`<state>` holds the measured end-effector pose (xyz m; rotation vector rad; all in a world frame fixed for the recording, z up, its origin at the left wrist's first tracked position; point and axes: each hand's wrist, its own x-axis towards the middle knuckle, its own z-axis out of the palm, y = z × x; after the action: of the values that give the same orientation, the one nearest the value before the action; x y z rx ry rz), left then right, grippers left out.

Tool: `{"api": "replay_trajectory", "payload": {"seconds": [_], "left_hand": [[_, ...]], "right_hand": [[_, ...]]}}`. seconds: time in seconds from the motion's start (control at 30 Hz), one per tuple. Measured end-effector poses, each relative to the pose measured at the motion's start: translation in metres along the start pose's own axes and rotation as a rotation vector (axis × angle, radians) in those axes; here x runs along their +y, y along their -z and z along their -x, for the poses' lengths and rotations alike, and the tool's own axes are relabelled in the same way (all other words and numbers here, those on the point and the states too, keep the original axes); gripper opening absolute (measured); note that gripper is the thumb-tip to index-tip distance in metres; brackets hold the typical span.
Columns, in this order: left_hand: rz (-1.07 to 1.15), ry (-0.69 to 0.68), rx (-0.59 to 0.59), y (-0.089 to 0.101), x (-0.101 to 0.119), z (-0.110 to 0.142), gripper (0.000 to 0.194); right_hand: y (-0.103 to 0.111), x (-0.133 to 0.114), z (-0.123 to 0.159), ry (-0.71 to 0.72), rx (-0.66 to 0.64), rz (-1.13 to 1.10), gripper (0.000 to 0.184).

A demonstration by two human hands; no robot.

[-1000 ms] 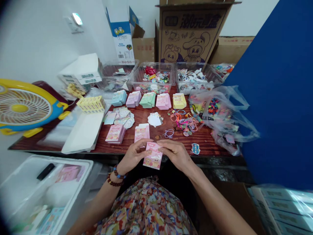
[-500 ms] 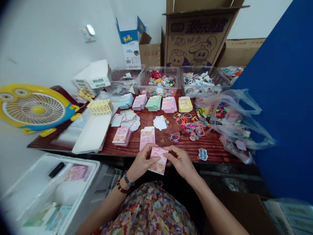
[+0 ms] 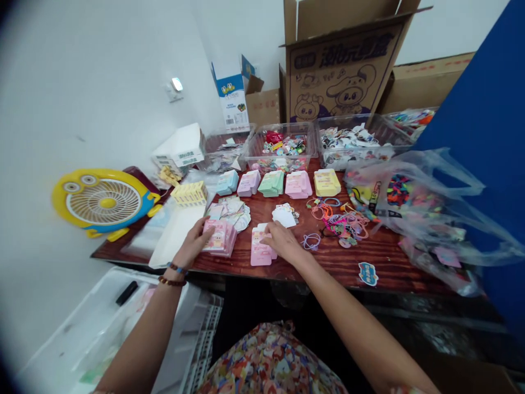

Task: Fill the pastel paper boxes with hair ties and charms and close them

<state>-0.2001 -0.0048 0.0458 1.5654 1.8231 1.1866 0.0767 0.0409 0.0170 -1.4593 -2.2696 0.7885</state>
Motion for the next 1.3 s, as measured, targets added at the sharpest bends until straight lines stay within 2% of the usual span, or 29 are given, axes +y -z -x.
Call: {"api": "replay_trajectory", "payload": {"seconds": [0.1,0.17,0.33,0.53,0.63,0.73,0.8,0.87,0.93,1.03,1.17,1.23,1.3], "left_hand": [[-0.063,0.024,-0.015,-0.007,-0.019,-0.012,0.045],[-0.088,0.026,-0.007,-0.014,-0.03,-0.014,0.044],[-0.11,-0.003,0.059,-0.027,-0.043,-0.012,0.045],[-0.124,-0.071,0.233,-0.033,-0.04,-0.003,0.048],[-0.112,-0.11,0.359,-0.034,-0.026,0.018,0.054],[-0.113,-0.22,0.445,-0.04,-0.007,0.051,0.051],[-0.133,-0.331,0.396,-0.047,0.005,0.072,0.047],[-0.084,-0.345,0.283,-0.057,0.016,0.084,0.045],[0.066,-0.239,0.123,-0.065,0.025,0.086,0.046],[0.382,-0.01,-0.168,-0.071,0.036,0.078,0.061],[0.603,0.177,-0.592,-0.075,0.044,0.073,0.071],[0.682,0.26,-0.681,-0.08,0.045,0.075,0.067],[0.679,0.327,-0.674,-0.086,0.046,0.079,0.064]], "right_hand": [[-0.007,-0.014,-0.023,-0.078,-0.102,0.168,0.054],[-0.011,-0.016,-0.03,-0.093,-0.128,0.185,0.066],[-0.012,-0.012,-0.03,-0.084,-0.155,0.205,0.063],[-0.01,-0.01,-0.037,-0.082,-0.169,0.19,0.07],[-0.012,-0.008,-0.041,-0.077,-0.156,0.172,0.072],[-0.012,-0.004,-0.038,-0.044,-0.099,0.14,0.062],[-0.01,-0.001,-0.033,0.002,-0.059,0.102,0.05],[-0.005,0.001,-0.027,0.062,-0.019,0.052,0.042],[0.003,0.0,-0.018,0.115,0.02,0.011,0.033],[0.019,-0.01,0.001,0.214,0.069,-0.077,0.016],[0.037,-0.025,0.033,0.442,0.159,-0.213,0.022],[0.044,-0.026,0.049,0.41,0.206,-0.137,0.027],[0.048,-0.025,0.065,0.333,0.219,-0.07,0.034]]}}
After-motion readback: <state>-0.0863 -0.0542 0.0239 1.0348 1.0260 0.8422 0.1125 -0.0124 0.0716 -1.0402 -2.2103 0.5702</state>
